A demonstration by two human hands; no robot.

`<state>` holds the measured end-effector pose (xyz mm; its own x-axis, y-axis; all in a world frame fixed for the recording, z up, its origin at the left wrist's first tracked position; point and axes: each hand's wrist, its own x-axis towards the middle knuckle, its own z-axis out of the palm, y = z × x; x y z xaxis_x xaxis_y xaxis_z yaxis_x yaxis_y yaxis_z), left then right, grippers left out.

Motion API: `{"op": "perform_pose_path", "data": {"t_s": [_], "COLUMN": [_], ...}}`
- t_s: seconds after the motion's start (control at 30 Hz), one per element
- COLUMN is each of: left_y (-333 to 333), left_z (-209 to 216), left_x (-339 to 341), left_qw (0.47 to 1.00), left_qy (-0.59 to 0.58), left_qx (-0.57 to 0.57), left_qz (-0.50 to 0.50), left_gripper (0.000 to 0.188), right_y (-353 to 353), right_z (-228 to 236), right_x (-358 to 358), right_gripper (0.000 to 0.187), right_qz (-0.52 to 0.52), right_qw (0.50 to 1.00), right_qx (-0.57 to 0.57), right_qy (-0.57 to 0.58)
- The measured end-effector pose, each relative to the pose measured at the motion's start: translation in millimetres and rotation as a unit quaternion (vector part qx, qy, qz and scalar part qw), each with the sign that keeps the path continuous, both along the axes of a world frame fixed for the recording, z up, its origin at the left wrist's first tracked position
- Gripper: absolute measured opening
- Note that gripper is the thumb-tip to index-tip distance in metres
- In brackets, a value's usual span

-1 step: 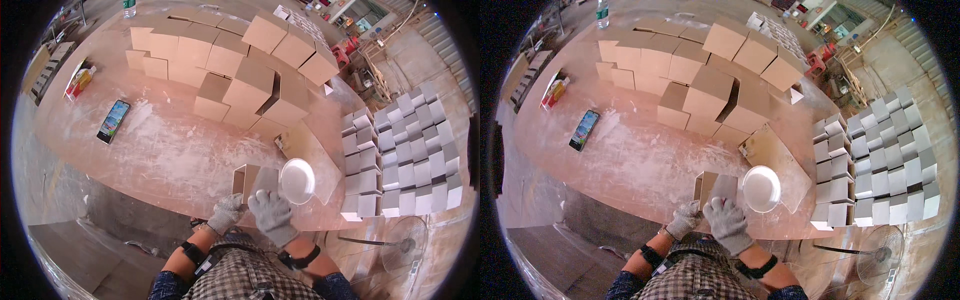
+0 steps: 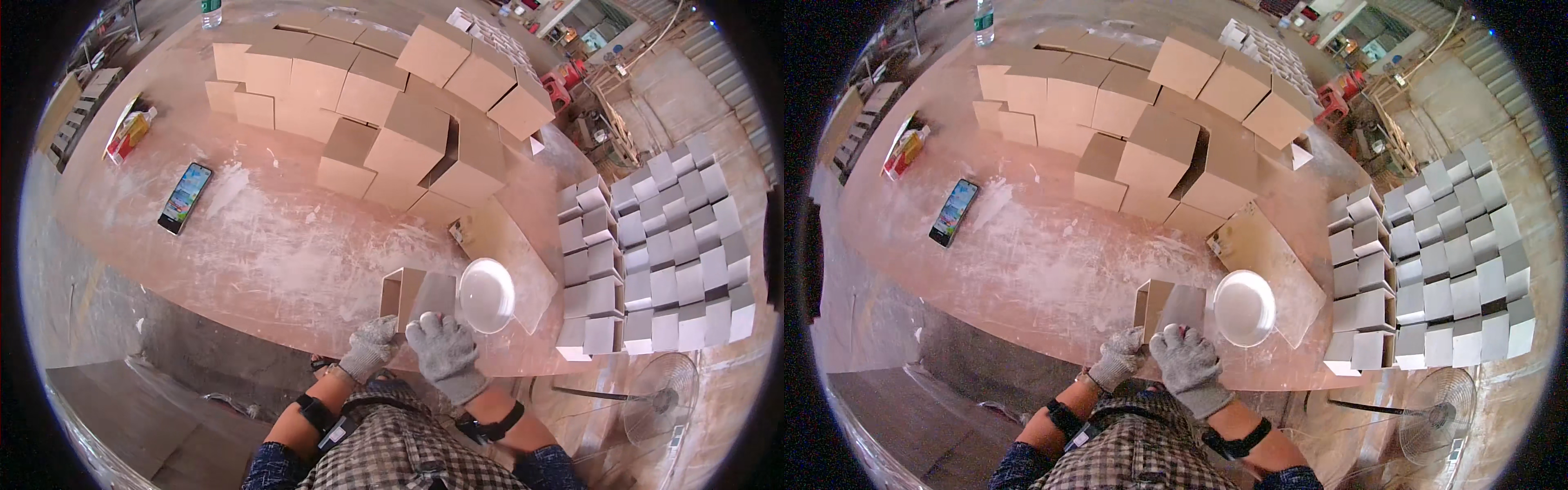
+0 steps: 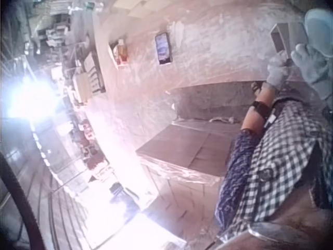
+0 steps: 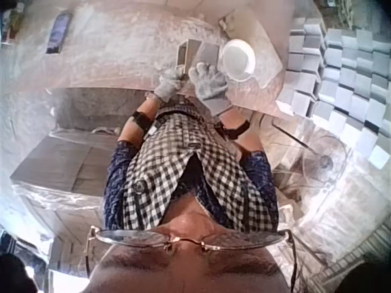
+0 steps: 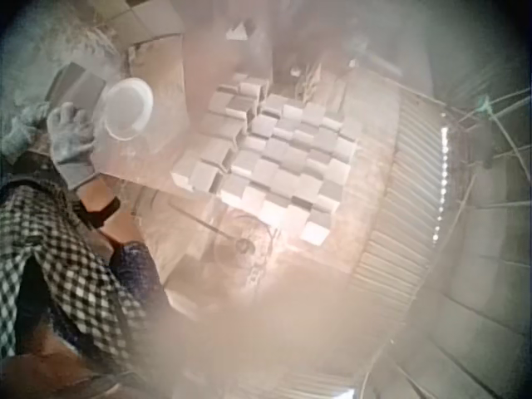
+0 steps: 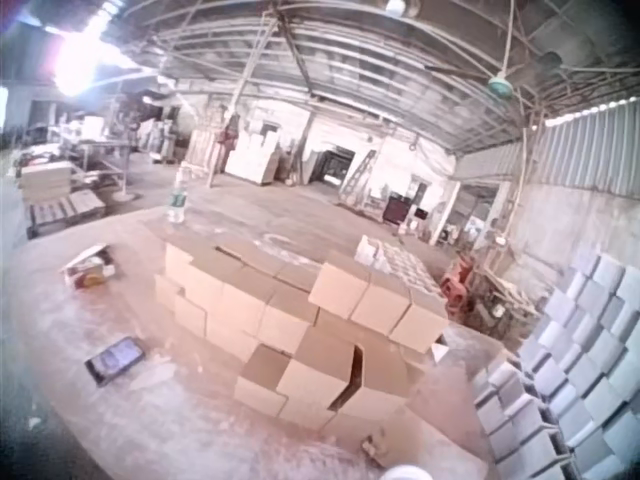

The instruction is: The person is applying a white substance, likely glue or adhesive, to the edges and interior of a small wooden or cardboard box using a sponge.

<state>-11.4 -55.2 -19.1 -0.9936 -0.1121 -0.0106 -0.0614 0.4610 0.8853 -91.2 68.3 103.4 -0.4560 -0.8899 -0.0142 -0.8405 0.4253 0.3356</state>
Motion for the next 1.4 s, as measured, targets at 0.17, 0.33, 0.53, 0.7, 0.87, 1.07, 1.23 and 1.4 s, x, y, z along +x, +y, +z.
{"op": "perform_pose_path", "data": {"t_s": [0.17, 0.33, 0.53, 0.7, 0.87, 1.07, 1.23, 1.4], "left_y": [9, 3, 8, 6, 9, 13, 12, 15], "left_z": [-17, -8, -11, -17, -29, -14, -22, -2], "left_x": [-3, -6, -2, -4, 3, -3, 6, -3], "left_qw": [0.995, 0.998, 0.992, 0.995, 0.990, 0.995, 1.000, 0.996], "left_qy": [0.093, 0.063, 0.113, 0.094, 0.133, 0.096, -0.003, 0.068], "left_qx": [0.020, -0.011, 0.046, 0.036, 0.037, 0.026, -0.023, 0.051], "left_qz": [0.037, 0.019, 0.026, 0.026, 0.032, 0.031, 0.017, 0.042], "left_gripper": [0.031, 0.028, 0.028, 0.031, 0.030, 0.034, 0.036, 0.037], "right_y": [-25, -11, -38, -38, -30, -58, -2, -27], "right_z": [-5, -7, 3, -12, 6, -5, -4, 5], "right_x": [-61, -1, -46, -20, -2, -57, 14, -84], "right_gripper": [0.022, 0.016, 0.010, 0.014, 0.018, 0.020, 0.025, 0.024], "right_qz": [-0.103, 0.024, -0.012, 0.035, 0.098, 0.002, 0.092, -0.069], "right_qw": [0.994, 0.998, 1.000, 0.999, 0.993, 1.000, 0.995, 0.996], "right_qx": [0.033, 0.002, -0.016, -0.004, -0.011, -0.026, -0.042, 0.037], "right_qy": [-0.028, 0.056, -0.008, 0.035, -0.068, 0.018, -0.027, -0.043]}}
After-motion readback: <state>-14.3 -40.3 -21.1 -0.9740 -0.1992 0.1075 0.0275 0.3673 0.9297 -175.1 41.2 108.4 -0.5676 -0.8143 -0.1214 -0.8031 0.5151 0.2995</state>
